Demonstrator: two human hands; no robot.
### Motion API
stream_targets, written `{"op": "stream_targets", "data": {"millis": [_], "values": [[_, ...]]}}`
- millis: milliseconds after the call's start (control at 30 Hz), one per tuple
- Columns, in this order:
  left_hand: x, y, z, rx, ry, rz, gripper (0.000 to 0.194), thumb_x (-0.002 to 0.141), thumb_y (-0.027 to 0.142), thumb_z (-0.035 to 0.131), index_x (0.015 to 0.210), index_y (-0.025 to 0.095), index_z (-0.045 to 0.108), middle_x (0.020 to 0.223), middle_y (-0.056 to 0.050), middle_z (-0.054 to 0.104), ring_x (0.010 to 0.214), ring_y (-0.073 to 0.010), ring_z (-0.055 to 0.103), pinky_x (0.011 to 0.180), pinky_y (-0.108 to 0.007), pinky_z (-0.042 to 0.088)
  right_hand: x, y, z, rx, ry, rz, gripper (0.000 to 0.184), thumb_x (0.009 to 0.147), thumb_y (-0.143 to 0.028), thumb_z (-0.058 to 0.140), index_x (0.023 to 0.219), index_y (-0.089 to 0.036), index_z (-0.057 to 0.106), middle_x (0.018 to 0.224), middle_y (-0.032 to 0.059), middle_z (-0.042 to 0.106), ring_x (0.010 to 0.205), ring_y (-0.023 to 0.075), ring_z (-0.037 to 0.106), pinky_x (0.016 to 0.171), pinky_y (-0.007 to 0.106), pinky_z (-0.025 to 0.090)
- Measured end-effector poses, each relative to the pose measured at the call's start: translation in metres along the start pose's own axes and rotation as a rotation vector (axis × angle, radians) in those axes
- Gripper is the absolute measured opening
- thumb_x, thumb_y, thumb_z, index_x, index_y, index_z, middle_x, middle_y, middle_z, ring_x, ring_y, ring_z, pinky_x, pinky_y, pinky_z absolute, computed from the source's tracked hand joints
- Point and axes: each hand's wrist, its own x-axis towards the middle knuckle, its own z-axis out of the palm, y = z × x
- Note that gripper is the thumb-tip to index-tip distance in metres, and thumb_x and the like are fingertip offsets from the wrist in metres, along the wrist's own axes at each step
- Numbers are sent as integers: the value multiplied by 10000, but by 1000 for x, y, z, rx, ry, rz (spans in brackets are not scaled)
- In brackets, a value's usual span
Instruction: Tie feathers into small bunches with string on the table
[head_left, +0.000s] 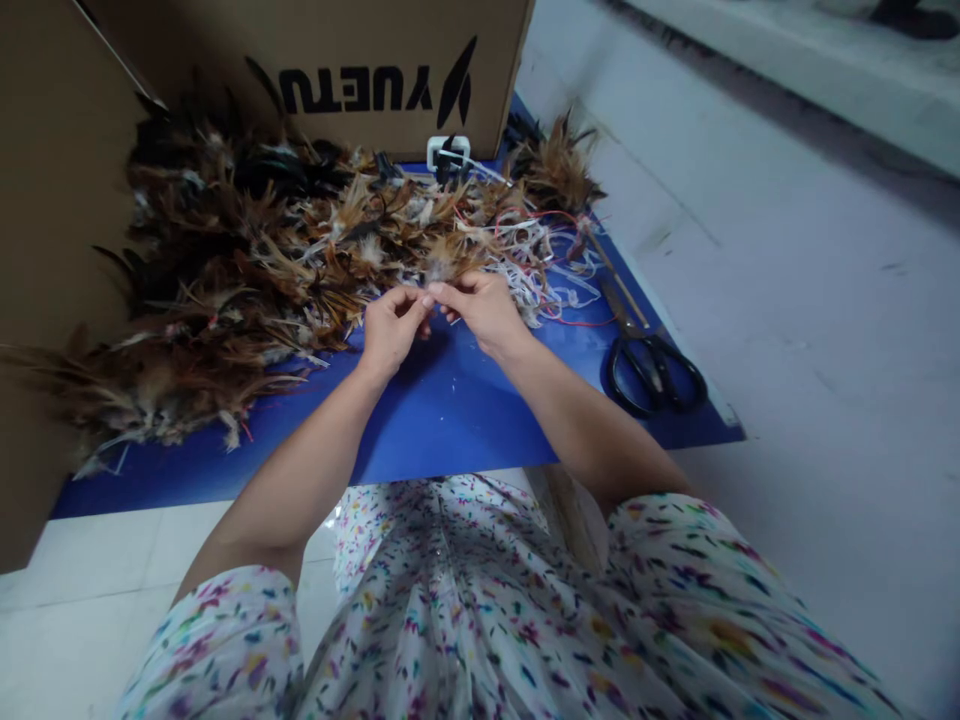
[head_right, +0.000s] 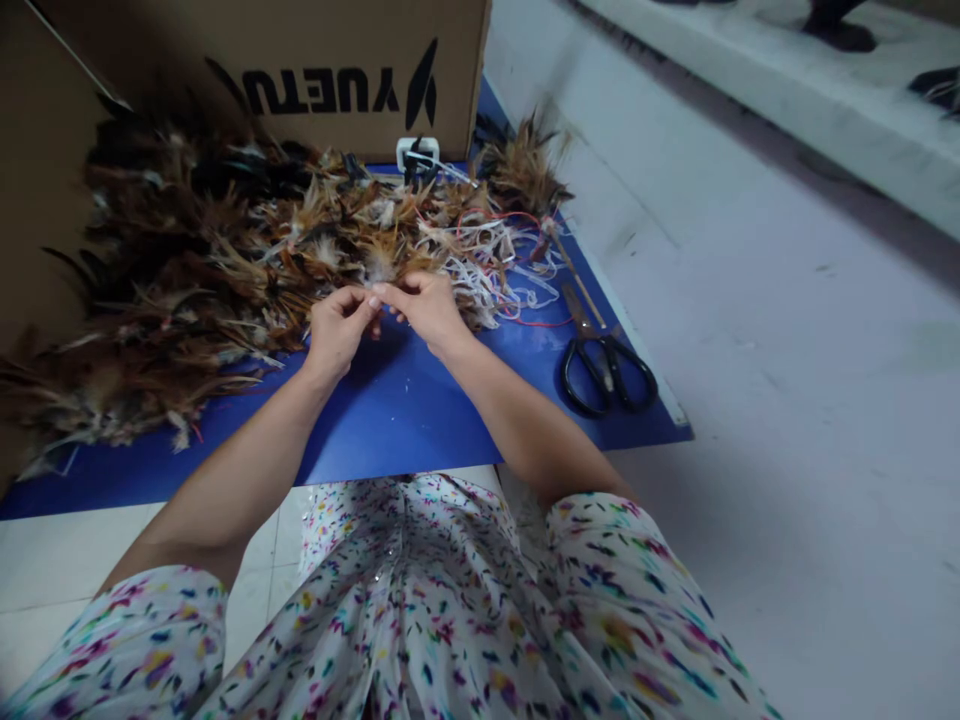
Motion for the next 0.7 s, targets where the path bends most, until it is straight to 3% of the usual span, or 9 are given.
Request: {"op": "stream_targets", "data": {"millis": [133,333,467,700], "values": [[-3,9,0,-211,-103,-156,398,675,487,869,722,148,667,621,22,650,440,-57,529,443,-194,447,0,-4,-6,22,-75,-14,470,615,-559,876,592,-168,616,544,-21,592,523,82,524,514,236,425],[-6,18,-2,-413,-222,-383,324,667,355,898,729,134,670,665,20,670,474,-43,555,457,-165,465,0,-6,-14,2,-153,-68,488,580,-590,883,604,-167,640,569,-23,590,567,88,522,564,249,441],[-7,19,-4,-447,-251,-454,253,705,280,873,728,127,674,655,15,679,475,-45,566,458,-159,469,1,-4,-17,-46,-154,-129,507,581,-608,878,571,-177,611,564,-37,564,571,85,504,579,253,438],[-5,19,-5,-428,-256,-494,199,751,202,828,693,125,654,614,21,667,457,-39,558,459,-153,453,4,-2,-21,-74,-217,-173,482,598,-640,856,647,-192,686,652,-13,650,658,126,587,668,287,508]]}}
